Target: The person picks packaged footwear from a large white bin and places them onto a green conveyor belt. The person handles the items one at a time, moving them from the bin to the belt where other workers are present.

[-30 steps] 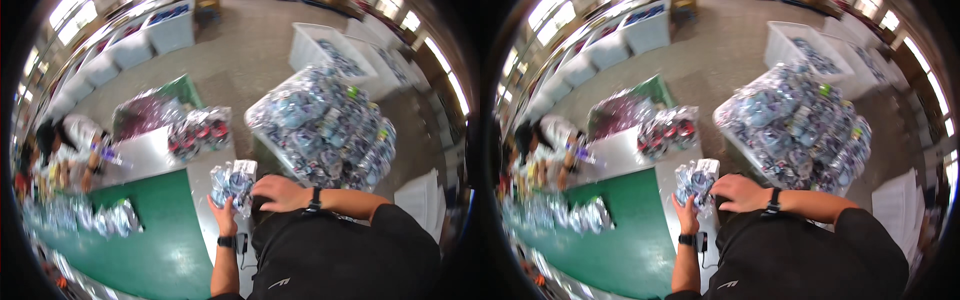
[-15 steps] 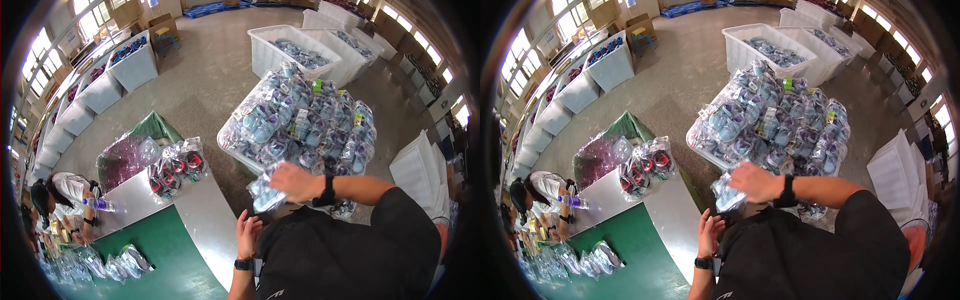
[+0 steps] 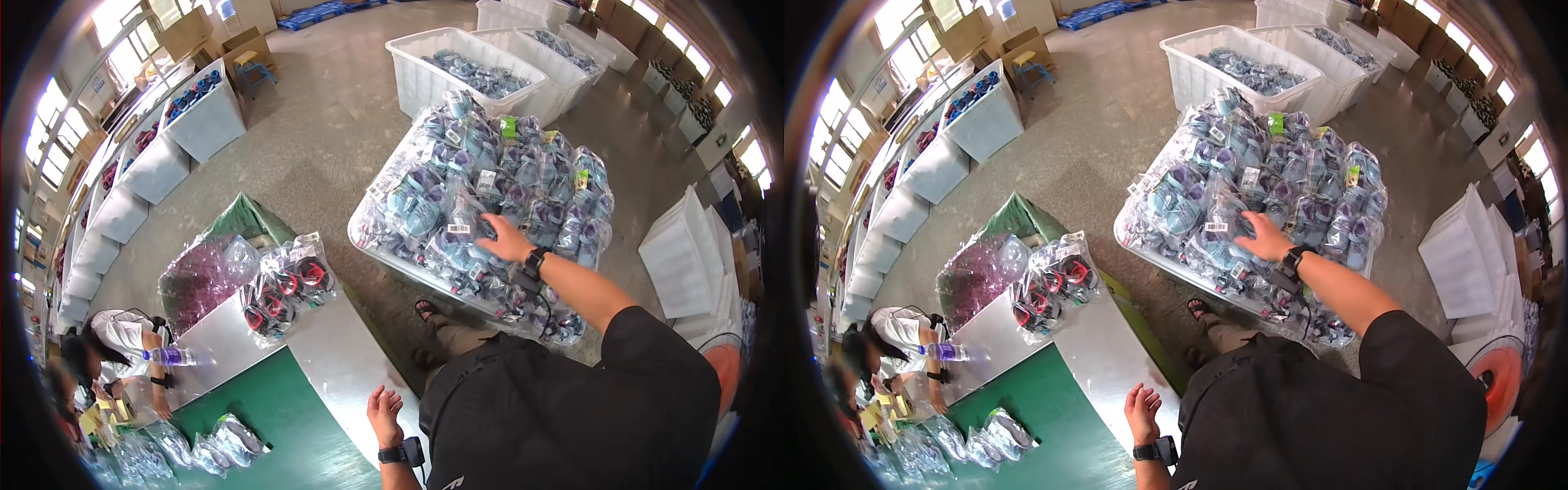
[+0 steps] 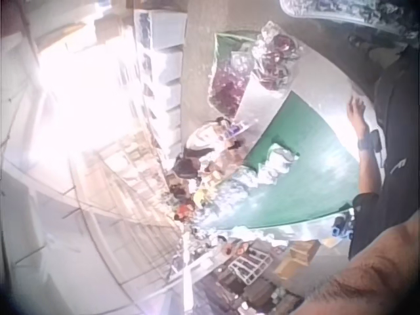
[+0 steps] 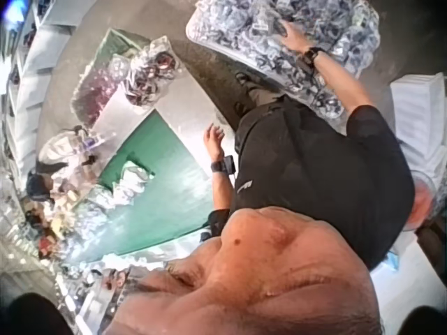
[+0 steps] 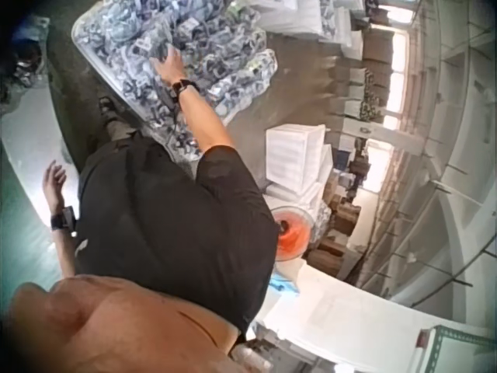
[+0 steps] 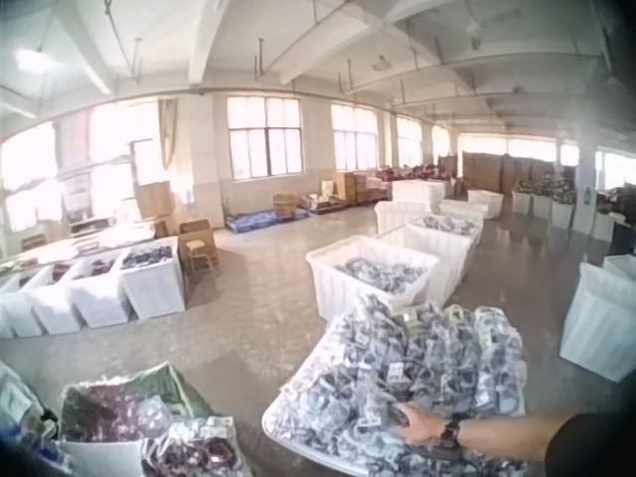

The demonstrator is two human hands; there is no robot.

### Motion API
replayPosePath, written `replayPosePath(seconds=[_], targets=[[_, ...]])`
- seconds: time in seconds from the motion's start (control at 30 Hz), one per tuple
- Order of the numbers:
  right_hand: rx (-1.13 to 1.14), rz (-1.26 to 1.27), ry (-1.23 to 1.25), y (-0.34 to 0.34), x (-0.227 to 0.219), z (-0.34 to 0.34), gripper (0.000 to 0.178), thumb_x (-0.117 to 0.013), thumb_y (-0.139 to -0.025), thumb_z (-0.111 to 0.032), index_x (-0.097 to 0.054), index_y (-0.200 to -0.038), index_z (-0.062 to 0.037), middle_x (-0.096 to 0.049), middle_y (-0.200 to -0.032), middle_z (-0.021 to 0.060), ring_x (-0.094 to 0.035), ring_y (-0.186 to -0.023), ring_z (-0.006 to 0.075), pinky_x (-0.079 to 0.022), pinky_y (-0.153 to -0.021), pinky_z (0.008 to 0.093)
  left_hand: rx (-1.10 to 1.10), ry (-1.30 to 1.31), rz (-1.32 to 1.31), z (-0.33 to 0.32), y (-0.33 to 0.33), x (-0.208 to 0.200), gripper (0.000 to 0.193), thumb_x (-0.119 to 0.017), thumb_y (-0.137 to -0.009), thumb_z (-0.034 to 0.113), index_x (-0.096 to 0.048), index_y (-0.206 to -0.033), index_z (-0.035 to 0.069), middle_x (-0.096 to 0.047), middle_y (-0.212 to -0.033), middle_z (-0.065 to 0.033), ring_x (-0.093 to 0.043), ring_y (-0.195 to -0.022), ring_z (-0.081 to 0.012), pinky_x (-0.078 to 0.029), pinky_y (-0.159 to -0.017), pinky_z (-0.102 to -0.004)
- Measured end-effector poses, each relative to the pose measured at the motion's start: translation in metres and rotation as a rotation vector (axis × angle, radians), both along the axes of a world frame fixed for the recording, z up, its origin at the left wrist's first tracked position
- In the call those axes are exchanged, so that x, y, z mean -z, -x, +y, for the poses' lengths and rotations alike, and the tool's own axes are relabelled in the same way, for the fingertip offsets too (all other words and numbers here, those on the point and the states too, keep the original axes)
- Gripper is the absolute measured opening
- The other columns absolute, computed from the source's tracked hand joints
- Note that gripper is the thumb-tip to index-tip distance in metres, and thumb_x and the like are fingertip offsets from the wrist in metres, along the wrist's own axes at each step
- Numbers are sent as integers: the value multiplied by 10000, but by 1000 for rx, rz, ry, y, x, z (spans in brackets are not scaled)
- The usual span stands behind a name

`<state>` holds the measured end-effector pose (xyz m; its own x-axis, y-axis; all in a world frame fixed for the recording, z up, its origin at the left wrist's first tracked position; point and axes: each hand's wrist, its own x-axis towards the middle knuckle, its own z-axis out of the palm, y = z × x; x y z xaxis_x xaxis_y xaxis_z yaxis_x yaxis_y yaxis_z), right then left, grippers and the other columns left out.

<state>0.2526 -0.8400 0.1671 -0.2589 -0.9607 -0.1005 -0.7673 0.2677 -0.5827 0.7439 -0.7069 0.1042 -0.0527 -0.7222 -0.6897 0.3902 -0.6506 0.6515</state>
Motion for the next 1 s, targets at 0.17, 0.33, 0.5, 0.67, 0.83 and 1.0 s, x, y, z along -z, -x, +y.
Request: replayPosePath(seconds=[0.17, 0.33, 0.5, 0.67, 0.83, 1.0], targets=[[39, 233, 8, -44, 0, -8, 756, -736, -827, -286, -366, -1465, -120, -332, -1439, 216, -390, -1316, 450, -394, -1070, 483, -31, 2, -29, 0, -8, 6, 312, -614, -969, 191, -546, -1240, 52, -646, -964, -73, -646, -825, -183, -547, -700, -303], [55, 246, -8, -43, 5, -20, 722, -728, -841, -226, -378, -1467, -141, -338, -1459, 234, -391, -1331, 453, -402, -1059, 503, -17, -29, -69, 3, -15, 16, 321, -612, -970, 197, -541, -1246, 50, -643, -979, -77, -646, -832, -186, -548, -708, -310], [-89, 286, 229, -35, 5, -14, 742, -784, -719, -181, -464, -1383, -86, -462, -1354, 195, -459, -1266, 397, -407, -1056, 465, 38, 10, -200, 4, -42, 27, 407, -631, -955, 215, -534, -1304, 31, -658, -1038, -100, -649, -881, -188, -540, -748, -305], [-144, 276, 401, -39, -15, 12, 615, -670, -786, -34, -494, -1375, -72, -501, -1346, 147, -492, -1254, 329, -400, -1052, 397, 36, 231, -672, -16, -91, 37, 367, -698, -897, 238, -634, -1177, 8, -716, -949, -114, -663, -830, -172, -537, -769, -319], [-202, 140, 268, -67, -35, 24, 528, -627, -834, -33, -508, -1348, -46, -520, -1312, 141, -531, -1176, 306, -464, -894, 367, -122, 294, -1175, -36, -183, 63, 440, -748, -825, 265, -642, -1158, -4, -642, -1107, -194, -612, -1052, -321, -488, -929, -416], [-289, 77, 160, -85, -46, 33, 516, -614, -816, -26, -519, -1323, -27, -538, -1208, 126, -556, -1065, 261, -469, -857, 338, -237, 158, -1513, -66, -270, 52, 538, -744, -798, 237, -568, -1232, -25, -585, -1223, -219, -507, -1201, -385, -387, -1054, -471]])
